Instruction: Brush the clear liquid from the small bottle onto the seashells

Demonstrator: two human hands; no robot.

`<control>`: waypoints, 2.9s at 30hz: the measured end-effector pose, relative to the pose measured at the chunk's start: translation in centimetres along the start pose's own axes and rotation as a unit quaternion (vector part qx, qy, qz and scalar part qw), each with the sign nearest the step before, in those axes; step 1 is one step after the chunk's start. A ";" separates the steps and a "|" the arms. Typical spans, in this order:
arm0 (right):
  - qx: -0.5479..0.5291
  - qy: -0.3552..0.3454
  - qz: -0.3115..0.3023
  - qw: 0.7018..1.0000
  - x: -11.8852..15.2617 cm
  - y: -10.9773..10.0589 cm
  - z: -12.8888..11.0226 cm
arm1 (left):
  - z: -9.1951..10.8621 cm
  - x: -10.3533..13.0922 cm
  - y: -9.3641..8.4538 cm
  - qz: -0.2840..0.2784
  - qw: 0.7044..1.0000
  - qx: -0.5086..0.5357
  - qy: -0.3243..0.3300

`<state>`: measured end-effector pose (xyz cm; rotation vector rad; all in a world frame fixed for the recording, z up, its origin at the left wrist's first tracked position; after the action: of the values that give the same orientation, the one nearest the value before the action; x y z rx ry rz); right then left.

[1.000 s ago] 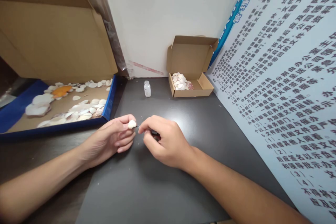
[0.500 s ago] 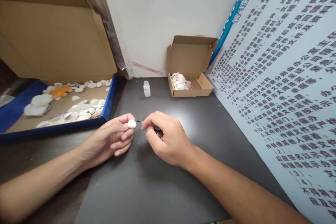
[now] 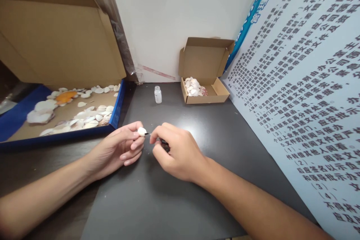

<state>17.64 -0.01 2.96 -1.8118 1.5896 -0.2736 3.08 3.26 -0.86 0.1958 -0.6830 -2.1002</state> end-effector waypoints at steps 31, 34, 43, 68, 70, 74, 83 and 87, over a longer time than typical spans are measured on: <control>-0.002 0.056 0.016 0.998 -0.6 -0.3 1.0 | 0.0 0.0 0.1 -0.005 1.000 -0.003 0.007; -0.011 0.070 0.030 0.997 -0.7 -0.5 1.2 | 0.1 0.0 0.2 0.003 1.000 -0.010 0.011; -0.029 0.043 0.009 0.999 -0.2 -0.2 0.6 | 0.2 -0.1 0.3 0.012 0.998 -0.038 0.039; -0.019 -0.099 -0.001 0.995 -0.6 2.0 0.1 | 0.5 -1.2 -1.1 0.006 0.999 -0.005 0.037; -0.015 -0.144 0.002 0.989 -1.0 2.6 -0.1 | 0.7 -1.3 -1.3 0.013 0.999 0.009 0.044; -0.018 -0.155 0.004 0.988 -1.9 2.9 0.0 | 0.7 -1.4 -1.8 0.016 0.999 0.038 0.033; -0.039 -0.087 -0.023 0.995 -2.2 2.7 0.7 | 0.8 -2.1 -2.4 0.027 0.995 0.095 -0.003; -0.041 -0.078 -0.061 0.994 -2.2 3.2 0.8 | 0.8 -2.0 -2.3 0.016 0.995 0.096 -0.018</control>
<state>15.09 2.29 1.02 -1.9468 1.4038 -0.1197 2.31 6.28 -1.67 0.2521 -0.9041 -2.0109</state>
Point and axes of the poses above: each hand's wrist, its own x-axis away from the middle knuckle, its own y-axis out of the palm, z = x × y, the point moved 5 cm from there along -x, towards the middle knuckle, and after that the axes turned 10 degrees about y, right-handed, at the moved point
